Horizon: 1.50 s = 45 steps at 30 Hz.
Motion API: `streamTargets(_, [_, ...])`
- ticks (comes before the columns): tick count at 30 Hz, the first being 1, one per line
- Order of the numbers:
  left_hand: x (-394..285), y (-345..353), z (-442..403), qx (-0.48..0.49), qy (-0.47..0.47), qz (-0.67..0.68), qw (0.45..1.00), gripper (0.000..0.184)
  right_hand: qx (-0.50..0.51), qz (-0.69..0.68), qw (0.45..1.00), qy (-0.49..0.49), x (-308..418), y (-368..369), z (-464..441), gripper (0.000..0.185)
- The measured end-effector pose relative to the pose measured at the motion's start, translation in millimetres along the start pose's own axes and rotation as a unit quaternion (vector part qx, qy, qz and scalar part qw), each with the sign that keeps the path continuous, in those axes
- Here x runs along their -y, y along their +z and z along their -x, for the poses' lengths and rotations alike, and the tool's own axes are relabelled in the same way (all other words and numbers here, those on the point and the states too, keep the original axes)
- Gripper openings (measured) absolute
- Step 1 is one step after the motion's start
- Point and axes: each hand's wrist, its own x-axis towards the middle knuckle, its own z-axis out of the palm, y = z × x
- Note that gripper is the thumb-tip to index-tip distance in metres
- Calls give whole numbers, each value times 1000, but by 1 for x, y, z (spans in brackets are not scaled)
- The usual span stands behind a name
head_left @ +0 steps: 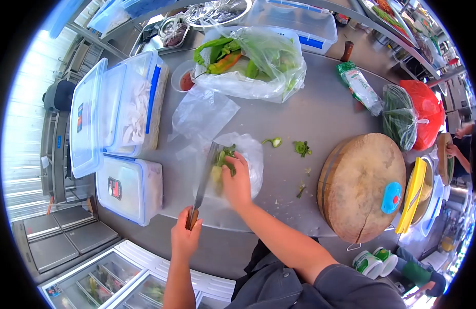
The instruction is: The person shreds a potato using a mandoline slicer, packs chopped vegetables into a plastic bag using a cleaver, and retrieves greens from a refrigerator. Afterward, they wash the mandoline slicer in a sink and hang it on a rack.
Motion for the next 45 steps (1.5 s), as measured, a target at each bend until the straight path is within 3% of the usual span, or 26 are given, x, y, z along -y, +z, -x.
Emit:
streamTargets(4, [27, 13, 13, -65, 74, 9, 995, 46, 33, 4, 996, -84, 34, -51, 17, 33])
streamTargets(6, [33, 16, 22, -47, -19, 150, 987, 51, 15, -1, 974, -227, 34, -85, 18, 34])
streamTargets(7, [25, 18, 26, -40, -16, 154, 987, 51, 10, 6, 974, -228, 29, -103, 15, 34])
streamTargets(9, [2, 21, 37, 31, -77, 241, 967, 54, -85, 79, 974, -197, 10, -139, 6, 37])
streamTargets(11, [4, 44, 38, 71, -51, 177, 980, 55, -129, 67, 978, -150, -12, -168, -5, 37])
streamTargets(12, [-2, 66, 37, 58, 60, 84, 993, 57, -169, 45, 979, -103, -23, -178, -9, 38])
streamTargets(13, [-12, 86, 38, 42, 169, -12, 985, 59, -173, 47, 979, -102, -28, -186, -6, 38])
streamTargets(15, [-40, 124, 41, 58, 118, -6, 991, 60, -163, 9, 984, -73, -36, -199, 6, 36])
streamTargets(22, [-53, 231, 8, -24, 121, 0, 992, 56, -95, -9, 995, -35, -59, -221, 71, 30])
streamTargets(24, [-54, 242, -11, -99, 210, -22, 972, 58, -93, -16, 995, -25, -60, -228, 81, 27])
streamTargets(28, [-65, 234, -44, -40, 220, -61, 973, 60, -89, -16, 996, -23, -63, -241, 96, 27])
streamTargets(31, [-60, 224, -55, 18, 267, -165, 949, 51, -84, -14, 996, -21, -64, -249, 105, 27])
streamTargets(33, [-48, 221, -55, 20, 364, -218, 905, 52, -71, -9, 997, -13, -62, -253, 111, 27])
streamTargets(36, [-39, 202, -30, 62, 376, -297, 875, 63, -62, -5, 998, -19, -62, -259, 116, 26])
streamTargets(42, [-69, 148, 25, 104, 354, -323, 872, 57, -30, -24, 999, -7, -54, -271, 122, 27])
streamTargets(45, [-97, 154, 12, 70, 357, -338, 868, 57, -42, -44, 998, -2, -49, -274, 125, 25])
